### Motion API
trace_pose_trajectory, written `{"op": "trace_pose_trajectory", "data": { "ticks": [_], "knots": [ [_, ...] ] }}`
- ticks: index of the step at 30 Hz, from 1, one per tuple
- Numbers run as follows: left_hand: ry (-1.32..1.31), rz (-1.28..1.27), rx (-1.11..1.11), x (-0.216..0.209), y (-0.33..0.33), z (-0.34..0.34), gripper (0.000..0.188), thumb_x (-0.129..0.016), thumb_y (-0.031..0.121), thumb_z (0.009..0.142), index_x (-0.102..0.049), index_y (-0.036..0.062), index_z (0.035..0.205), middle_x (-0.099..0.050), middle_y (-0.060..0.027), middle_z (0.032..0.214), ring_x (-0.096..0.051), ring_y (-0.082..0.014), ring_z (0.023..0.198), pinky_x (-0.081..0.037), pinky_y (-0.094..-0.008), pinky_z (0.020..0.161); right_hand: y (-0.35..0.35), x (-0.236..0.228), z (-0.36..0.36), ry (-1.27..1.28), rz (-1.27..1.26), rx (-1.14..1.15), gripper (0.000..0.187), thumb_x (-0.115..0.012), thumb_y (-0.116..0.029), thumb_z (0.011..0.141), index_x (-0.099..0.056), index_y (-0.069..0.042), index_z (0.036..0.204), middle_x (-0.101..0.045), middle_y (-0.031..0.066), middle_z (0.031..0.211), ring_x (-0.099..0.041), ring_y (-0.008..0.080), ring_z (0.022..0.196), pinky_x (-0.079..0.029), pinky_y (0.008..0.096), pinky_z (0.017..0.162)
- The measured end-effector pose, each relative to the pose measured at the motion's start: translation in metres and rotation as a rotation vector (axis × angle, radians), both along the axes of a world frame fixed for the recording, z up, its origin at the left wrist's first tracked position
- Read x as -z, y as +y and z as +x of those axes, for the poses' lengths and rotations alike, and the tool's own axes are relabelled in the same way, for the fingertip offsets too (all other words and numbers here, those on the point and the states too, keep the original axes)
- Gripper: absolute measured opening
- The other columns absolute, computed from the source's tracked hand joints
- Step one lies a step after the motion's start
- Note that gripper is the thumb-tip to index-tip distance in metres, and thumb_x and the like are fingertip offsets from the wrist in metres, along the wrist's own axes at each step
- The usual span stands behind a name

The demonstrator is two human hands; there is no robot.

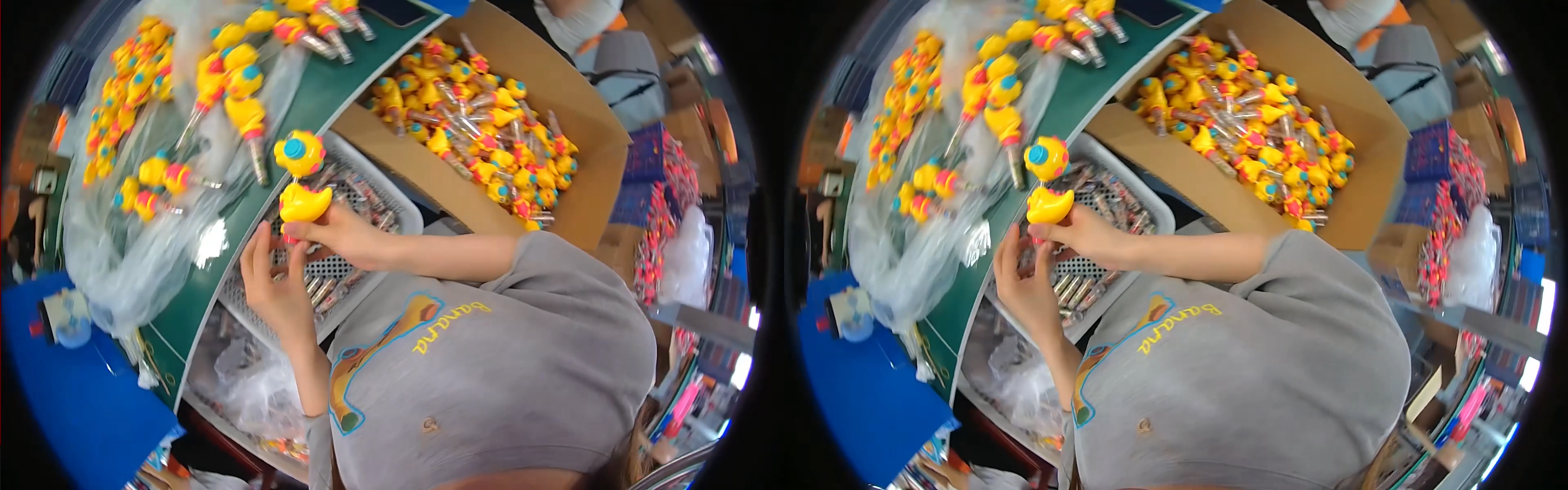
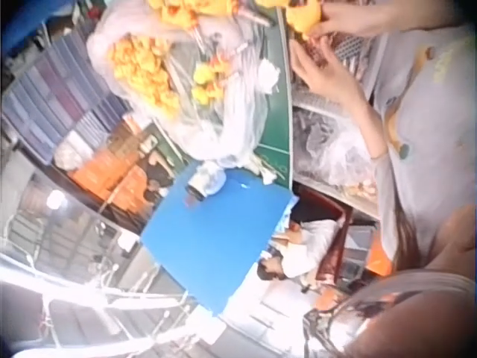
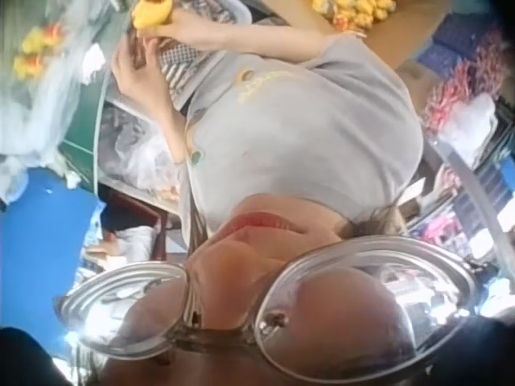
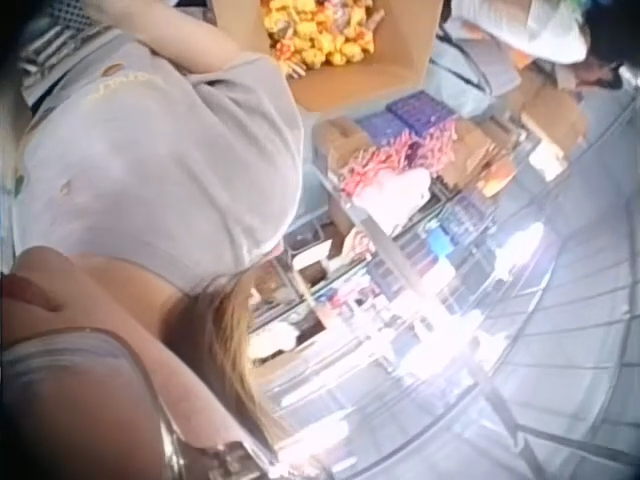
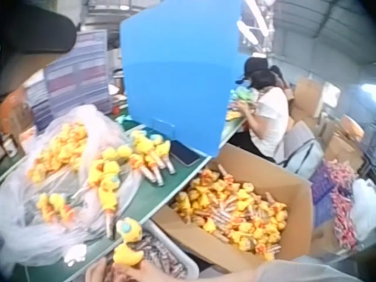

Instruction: Inspecting and organizing small yellow bird-shaped toy rattles on a factory workbench.

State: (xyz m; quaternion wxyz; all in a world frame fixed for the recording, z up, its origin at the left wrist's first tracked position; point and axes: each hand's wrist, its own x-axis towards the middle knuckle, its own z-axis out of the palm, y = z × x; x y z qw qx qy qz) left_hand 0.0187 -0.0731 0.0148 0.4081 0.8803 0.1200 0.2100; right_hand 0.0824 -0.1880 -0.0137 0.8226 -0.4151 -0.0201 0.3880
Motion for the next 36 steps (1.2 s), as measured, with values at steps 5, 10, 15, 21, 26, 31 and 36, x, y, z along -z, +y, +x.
{"op": "trace_pose_trajectory", "data": {
  "ticks": [5, 10, 15, 21, 26, 31, 36],
  "knots": [
    [-0.114, -0.024, 0.117, -0.016, -0.003, -0.001, 0.072, -0.081, 0.004, 0.064, -0.051, 0.0064, 0.130, -0.050, -0.0103, 0.127, -0.051, -0.0244, 0.114, -0.046, -0.0340, 0.087, -0.024, 0.008, 0.019, 0.076, 0.184, 0.456, 0.025, -0.060, -0.021, 0.091, -0.053, -0.012, 0.112, -0.059, -0.0005, 0.097, -0.061, 0.0111, 0.086, -0.056, 0.0361, 0.074],
    [-0.146, -0.010, 0.109, -0.014, 0.002, -0.001, 0.072, -0.076, 0.007, 0.072, -0.044, 0.0069, 0.136, -0.045, -0.0117, 0.131, -0.050, -0.0258, 0.116, -0.046, -0.0360, 0.089, -0.109, 0.057, 0.112, 0.259, 0.462, 1.014, 0.017, -0.058, -0.021, 0.092, -0.053, -0.010, 0.104, -0.058, 0.0046, 0.096, -0.060, 0.0219, 0.093, -0.053, 0.0418, 0.087],
    [-0.087, -0.016, 0.164, -0.001, 0.005, -0.004, 0.073, -0.074, 0.012, 0.076, -0.039, 0.0078, 0.139, -0.040, -0.0134, 0.135, -0.047, -0.0283, 0.120, -0.045, -0.0375, 0.090, -0.244, 0.141, 0.170, 0.454, 0.590, 1.494, 0.038, -0.049, -0.034, 0.095, -0.048, 0.002, 0.107, -0.059, 0.0173, 0.109, -0.059, 0.0291, 0.099, -0.050, 0.0411, 0.092],
    [-0.074, -0.038, 0.187, 0.007, 0.008, -0.004, 0.078, -0.076, 0.013, 0.075, -0.035, 0.0077, 0.141, -0.039, -0.0133, 0.135, -0.047, -0.0285, 0.121, -0.044, -0.0384, 0.091, -0.367, 0.184, 0.148, 0.424, 0.666, 1.933, 0.049, -0.041, -0.046, 0.096, -0.049, -0.001, 0.113, -0.057, 0.0107, 0.110, -0.057, 0.0205, 0.097, -0.052, 0.0309, 0.087],
    [-0.047, -0.060, 0.199, 0.009, 0.009, -0.001, 0.078, -0.076, 0.012, 0.075, -0.035, 0.0075, 0.141, -0.038, -0.0129, 0.135, -0.045, -0.0274, 0.122, -0.044, -0.0385, 0.092, -0.424, 0.189, 0.128, 0.404, 0.721, 2.017, 0.048, -0.037, -0.041, 0.098, -0.045, -0.003, 0.126, -0.047, 0.0062, 0.134, -0.046, 0.0190, 0.121, -0.048, 0.0322, 0.096],
    [-0.046, -0.064, 0.200, 0.011, 0.012, -0.003, 0.078, -0.075, 0.009, 0.074, -0.035, 0.0074, 0.141, -0.037, -0.0135, 0.135, -0.045, -0.0272, 0.122, -0.043, -0.0385, 0.094, -0.453, 0.181, 0.130, 0.206, 0.399, 2.001, 0.050, -0.034, -0.044, 0.098, -0.044, -0.006, 0.128, -0.045, 0.0041, 0.136, -0.042, 0.0204, 0.125, -0.045, 0.0371, 0.099],
    [-0.029, -0.121, 0.130, 0.014, 0.021, -0.007, 0.078, -0.075, 0.006, 0.073, -0.035, 0.0071, 0.141, -0.037, -0.0142, 0.134, -0.044, -0.0286, 0.122, -0.043, -0.0383, 0.096, -0.380, 0.114, 0.147, 0.061, 0.219, 1.749, 0.035, -0.042, -0.034, 0.097, -0.052, -0.009, 0.120, -0.055, 0.0061, 0.122, -0.050, 0.0260, 0.115, -0.045, 0.0380, 0.089]
  ]
}}
